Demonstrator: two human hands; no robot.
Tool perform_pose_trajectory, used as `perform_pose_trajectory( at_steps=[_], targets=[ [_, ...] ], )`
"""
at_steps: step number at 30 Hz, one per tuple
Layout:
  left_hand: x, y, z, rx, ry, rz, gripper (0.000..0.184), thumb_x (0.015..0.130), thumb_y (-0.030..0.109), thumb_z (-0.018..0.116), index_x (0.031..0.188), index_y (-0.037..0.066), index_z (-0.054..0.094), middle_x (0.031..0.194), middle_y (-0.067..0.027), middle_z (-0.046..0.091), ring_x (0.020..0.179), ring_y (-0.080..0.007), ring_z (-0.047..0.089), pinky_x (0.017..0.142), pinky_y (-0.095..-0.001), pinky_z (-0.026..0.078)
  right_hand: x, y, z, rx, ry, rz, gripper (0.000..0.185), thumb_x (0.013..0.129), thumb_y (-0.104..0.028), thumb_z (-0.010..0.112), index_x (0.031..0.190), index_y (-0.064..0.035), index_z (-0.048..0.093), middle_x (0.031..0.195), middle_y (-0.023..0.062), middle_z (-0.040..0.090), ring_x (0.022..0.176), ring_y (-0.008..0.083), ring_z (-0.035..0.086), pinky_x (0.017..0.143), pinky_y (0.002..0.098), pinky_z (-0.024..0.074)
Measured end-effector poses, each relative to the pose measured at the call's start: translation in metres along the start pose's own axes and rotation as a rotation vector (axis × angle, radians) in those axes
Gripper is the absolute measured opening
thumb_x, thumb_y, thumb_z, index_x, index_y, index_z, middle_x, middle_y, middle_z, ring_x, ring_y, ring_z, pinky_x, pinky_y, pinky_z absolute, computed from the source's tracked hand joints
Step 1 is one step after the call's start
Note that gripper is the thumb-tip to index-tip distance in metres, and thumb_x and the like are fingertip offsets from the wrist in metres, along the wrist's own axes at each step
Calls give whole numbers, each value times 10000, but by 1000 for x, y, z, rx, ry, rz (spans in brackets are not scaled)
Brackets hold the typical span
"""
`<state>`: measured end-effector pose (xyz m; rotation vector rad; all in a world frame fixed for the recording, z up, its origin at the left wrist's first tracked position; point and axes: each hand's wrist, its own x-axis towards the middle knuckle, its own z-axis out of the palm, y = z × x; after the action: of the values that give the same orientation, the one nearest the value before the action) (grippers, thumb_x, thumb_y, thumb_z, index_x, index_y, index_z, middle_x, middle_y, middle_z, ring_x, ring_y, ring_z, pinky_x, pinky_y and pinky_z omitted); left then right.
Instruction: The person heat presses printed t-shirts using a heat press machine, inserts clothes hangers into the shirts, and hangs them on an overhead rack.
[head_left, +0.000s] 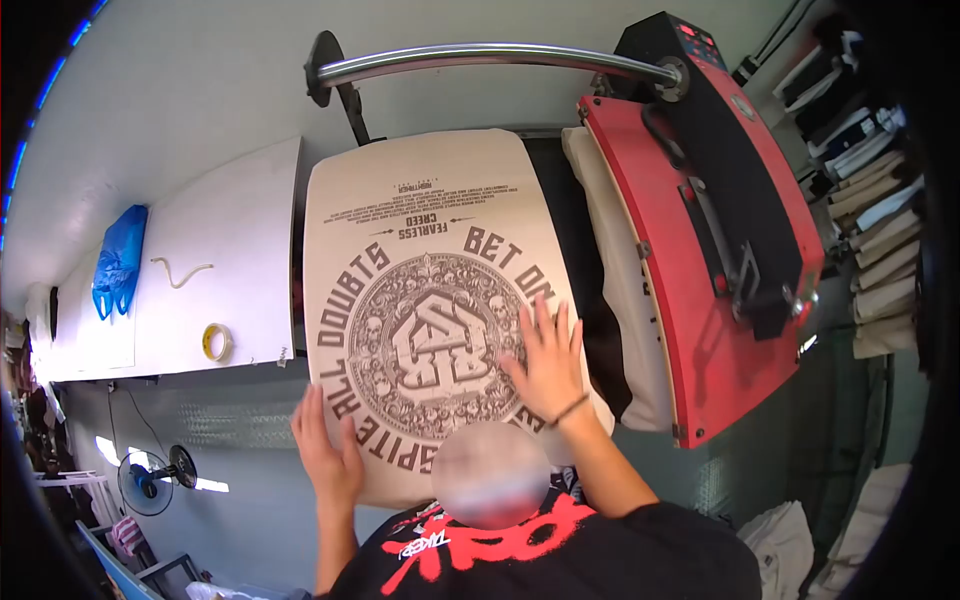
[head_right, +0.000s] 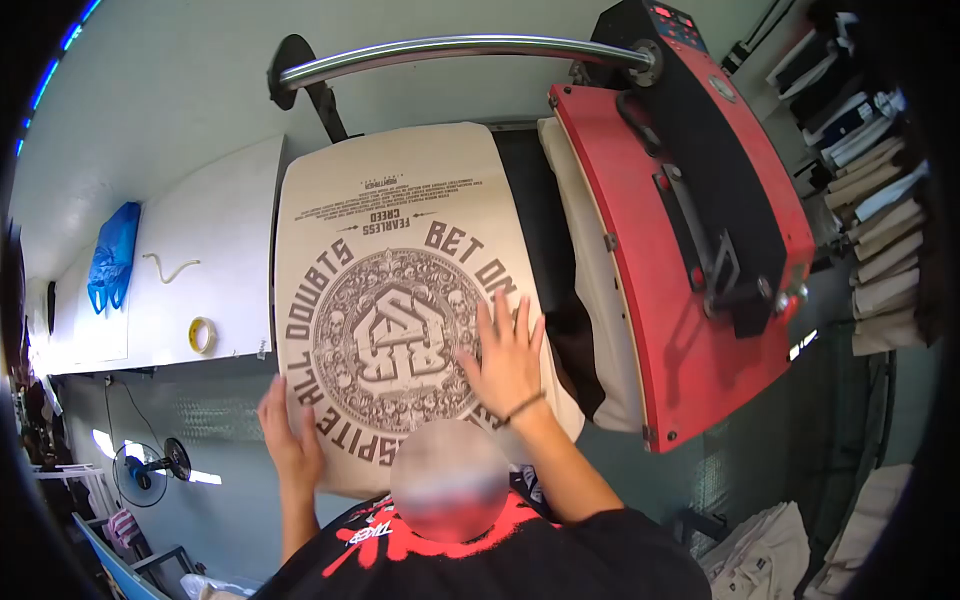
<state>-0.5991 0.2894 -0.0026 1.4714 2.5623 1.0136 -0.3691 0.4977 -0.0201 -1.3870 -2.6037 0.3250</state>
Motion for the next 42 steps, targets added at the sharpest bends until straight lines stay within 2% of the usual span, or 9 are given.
perform_pose_trajectory(
  at_steps=[7,10,11,13,17,21,25,28,42],
  targets=[
    [-108,-22,9,-21,68,-21,477,947,170,478,1392,13,403,1417,-236,386,1252,-404,393,1045,-451,311,-138,-2,-3,-99,-73,-225,749,868,-477,563,1449,-70,320,1537,183,191,1410,442,121,1107,589,123],
    [-111,-25,8,22,97,13,480,954,201,468,1396,27,401,1425,-235,373,1237,-404,396,1027,-458,324,-144,20,-31,62,-116,-315,546,841,-355,637,1281,-46,542,1379,192,461,1311,380,393,1073,507,299],
    [-116,-25,6,55,110,9,490,944,219,488,1390,30,409,1423,-235,376,1222,-400,408,1014,-466,332,-142,20,-62,349,38,-160,372,821,-236,670,1133,-36,642,1201,176,605,1146,341,557,1012,434,394],
    [-131,-27,-2,71,107,-10,492,946,224,490,1393,37,407,1435,-228,363,1214,-391,413,1012,-463,335,-127,28,-141,305,563,-290,184,850,-83,624,1016,-7,650,1024,127,648,1017,277,594,929,376,443],
    [-148,-23,-6,79,47,-36,468,941,205,502,1384,70,427,1446,-201,360,1215,-387,410,1010,-471,337,-60,122,-228,-114,1135,-90,323,899,-146,612,1189,-10,564,1200,142,536,1097,233,534,930,336,425],
    [-147,1,-6,164,140,-69,456,937,166,523,1370,49,442,1446,-184,374,1266,-379,365,1043,-464,321,-14,166,-241,1337,474,97,345,943,-301,561,1105,1,595,864,75,631,796,189,612,761,303,472],
    [-152,4,28,169,214,-4,447,938,162,524,1367,56,459,1471,-168,352,1351,-376,290,1093,-448,273,21,185,-218,1268,435,67,310,966,-309,506,819,-52,598,621,4,505,550,122,481,589,268,408],
    [-158,-5,31,40,241,-1,469,935,151,532,1388,67,444,1479,-154,350,1380,-370,267,1117,-445,233,19,172,-215,1408,540,113,415,956,-302,504,597,-160,352,508,-28,318,445,107,294,503,271,303],
    [-155,-14,23,-75,129,45,521,918,109,531,1417,54,392,1517,-160,271,1405,-390,178,1127,-474,190,20,119,-207,1365,538,210,391,954,-234,475,599,-169,326,507,-42,249,445,101,251,493,279,277]
  ],
)
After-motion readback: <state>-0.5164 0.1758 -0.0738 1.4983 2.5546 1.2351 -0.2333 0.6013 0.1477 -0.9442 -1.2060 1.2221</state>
